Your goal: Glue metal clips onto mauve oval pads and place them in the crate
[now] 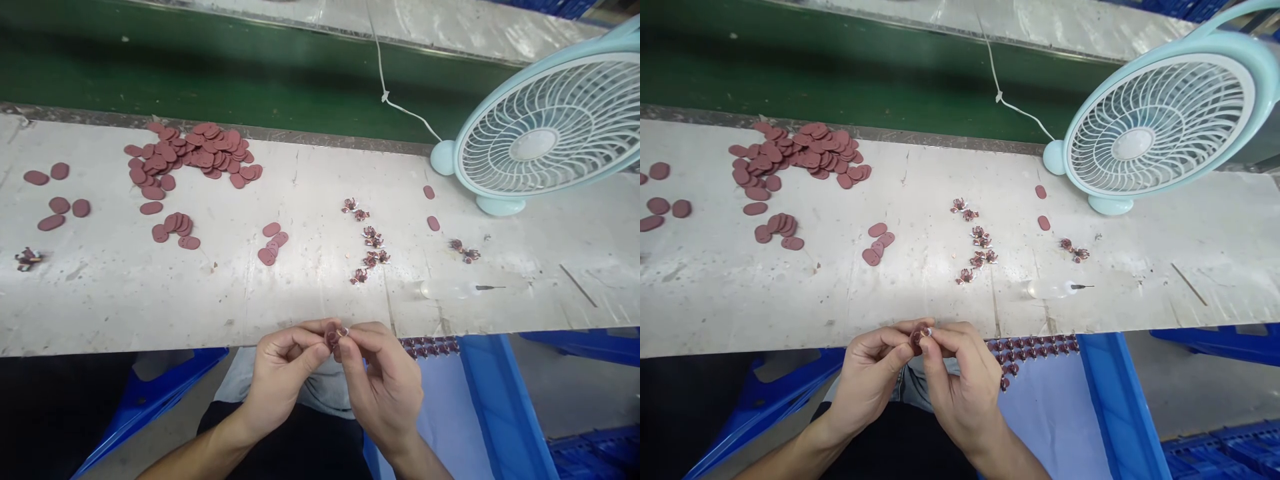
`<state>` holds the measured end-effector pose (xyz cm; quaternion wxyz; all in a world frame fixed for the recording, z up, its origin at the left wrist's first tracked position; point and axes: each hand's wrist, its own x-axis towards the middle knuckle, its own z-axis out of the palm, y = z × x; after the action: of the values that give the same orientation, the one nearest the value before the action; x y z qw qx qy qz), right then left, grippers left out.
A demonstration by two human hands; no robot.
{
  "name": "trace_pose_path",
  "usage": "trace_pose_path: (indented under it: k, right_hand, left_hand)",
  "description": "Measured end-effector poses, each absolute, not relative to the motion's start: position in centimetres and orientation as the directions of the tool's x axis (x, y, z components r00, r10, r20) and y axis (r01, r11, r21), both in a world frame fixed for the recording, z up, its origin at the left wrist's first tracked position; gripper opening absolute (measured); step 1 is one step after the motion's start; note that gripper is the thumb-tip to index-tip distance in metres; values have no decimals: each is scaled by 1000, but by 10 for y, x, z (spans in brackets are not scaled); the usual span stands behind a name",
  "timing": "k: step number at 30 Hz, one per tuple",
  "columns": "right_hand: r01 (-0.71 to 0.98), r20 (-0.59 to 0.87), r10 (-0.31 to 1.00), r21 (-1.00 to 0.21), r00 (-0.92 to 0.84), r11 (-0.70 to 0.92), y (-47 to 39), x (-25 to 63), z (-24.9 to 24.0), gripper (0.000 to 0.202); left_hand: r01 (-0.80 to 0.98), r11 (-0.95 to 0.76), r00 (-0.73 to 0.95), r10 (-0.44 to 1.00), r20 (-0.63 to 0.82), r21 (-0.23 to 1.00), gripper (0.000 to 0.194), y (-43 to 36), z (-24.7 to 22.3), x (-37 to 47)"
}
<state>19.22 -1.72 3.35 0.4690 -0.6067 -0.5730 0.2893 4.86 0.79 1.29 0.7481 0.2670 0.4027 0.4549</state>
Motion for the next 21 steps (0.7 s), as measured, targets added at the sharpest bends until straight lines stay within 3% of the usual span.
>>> trace_pose_path:
  k: [8, 14, 21]
  right_hand:
    - [438, 192, 960, -895, 205, 86, -16, 194, 36, 19]
    - [406, 162, 970, -911, 179, 78, -22, 196, 37, 36]
    - [161, 27, 966, -987, 257, -15, -26, 201, 37, 30]
  left_hand:
    - [-471, 413, 257, 909, -327, 779, 11, 9, 10, 49]
    - [-436, 396, 221, 917, -331, 808, 9, 10, 9, 49]
    - [-339, 335, 241, 934, -263, 879, 5, 17, 18, 47]
